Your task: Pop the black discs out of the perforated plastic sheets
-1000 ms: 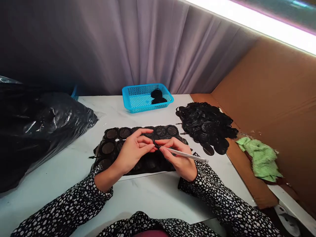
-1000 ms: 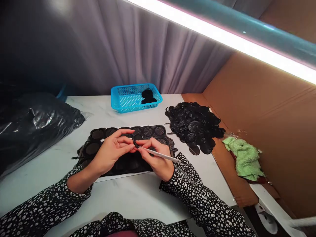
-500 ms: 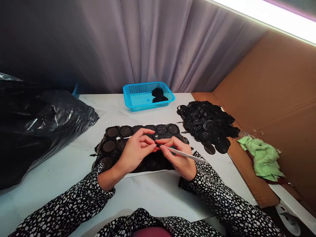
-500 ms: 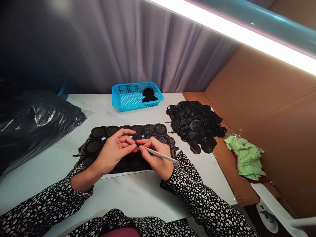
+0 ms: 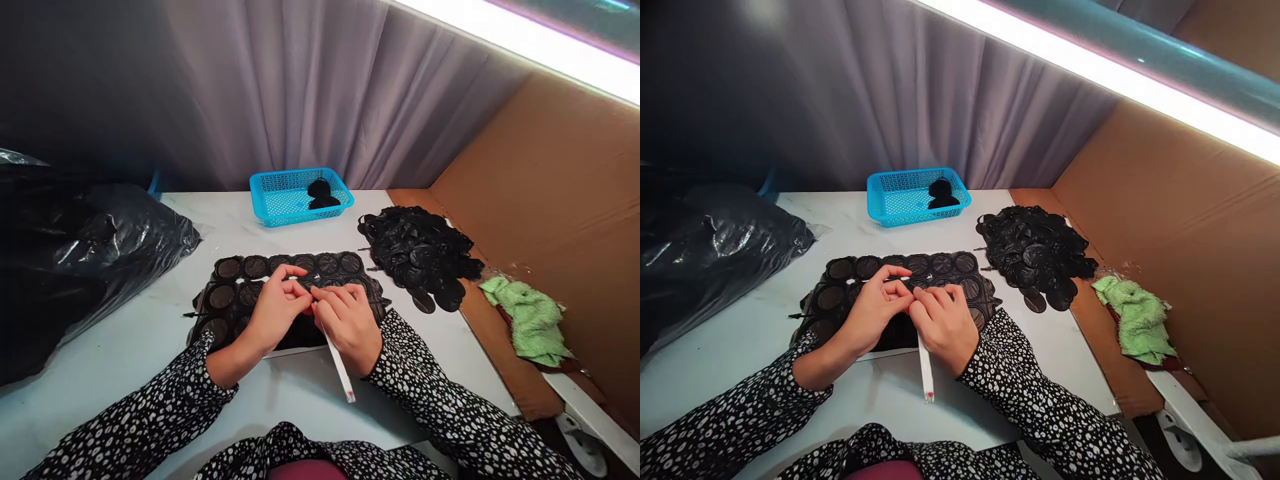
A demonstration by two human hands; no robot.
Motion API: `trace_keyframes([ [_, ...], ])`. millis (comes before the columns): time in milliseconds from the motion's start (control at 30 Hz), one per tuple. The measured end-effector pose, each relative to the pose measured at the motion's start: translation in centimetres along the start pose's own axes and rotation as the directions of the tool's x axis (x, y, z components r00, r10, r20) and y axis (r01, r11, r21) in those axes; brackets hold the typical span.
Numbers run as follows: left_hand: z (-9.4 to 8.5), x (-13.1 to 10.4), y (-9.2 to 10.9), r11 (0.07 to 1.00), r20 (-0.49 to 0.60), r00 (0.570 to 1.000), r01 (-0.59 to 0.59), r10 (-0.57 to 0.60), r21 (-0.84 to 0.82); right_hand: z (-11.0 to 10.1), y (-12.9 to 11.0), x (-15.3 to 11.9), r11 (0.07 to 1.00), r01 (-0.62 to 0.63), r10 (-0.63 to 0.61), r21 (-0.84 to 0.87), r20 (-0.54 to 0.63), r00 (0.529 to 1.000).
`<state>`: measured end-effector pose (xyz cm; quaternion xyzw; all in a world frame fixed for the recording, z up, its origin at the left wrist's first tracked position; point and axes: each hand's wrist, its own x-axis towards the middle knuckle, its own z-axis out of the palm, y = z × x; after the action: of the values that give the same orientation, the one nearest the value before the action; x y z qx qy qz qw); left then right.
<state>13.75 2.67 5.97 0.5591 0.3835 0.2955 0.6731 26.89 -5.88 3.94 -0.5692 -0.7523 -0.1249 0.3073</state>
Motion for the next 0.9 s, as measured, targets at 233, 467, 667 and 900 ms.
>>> trace_keyframes([
  [233, -0.3, 0.2, -0.1, 0.998, 0.041, 0.999, 0.032, -0.03, -0.049, -0.2, 2.9, 0.6, 0.987, -0.161, 0.161, 0.0, -0.05, 0.986],
  [467, -1.1, 0.8, -0.2, 0.953, 0.131, 0.99, 0.086, -0.05, -0.289, -4.3, 13.0, -1.2, 0.753, -0.647, 0.608, -0.122, -0.249, 0.754],
  [667, -1.6, 1.2, -0.2, 0.846, 0.271, 0.958, 0.223, -0.097, -0.484, -6.8, 17.0, -3.3, 0.627, -0.732, 0.636, -0.266, -0.368, 0.678],
  [900, -1.8, 1.1, -0.4, 0.792, 0.37, 0.926, 0.278, -0.071, -0.544, -4.5, 9.8, 0.0, 0.425, -0.637, 0.755, 0.644, 0.137, 0.641],
])
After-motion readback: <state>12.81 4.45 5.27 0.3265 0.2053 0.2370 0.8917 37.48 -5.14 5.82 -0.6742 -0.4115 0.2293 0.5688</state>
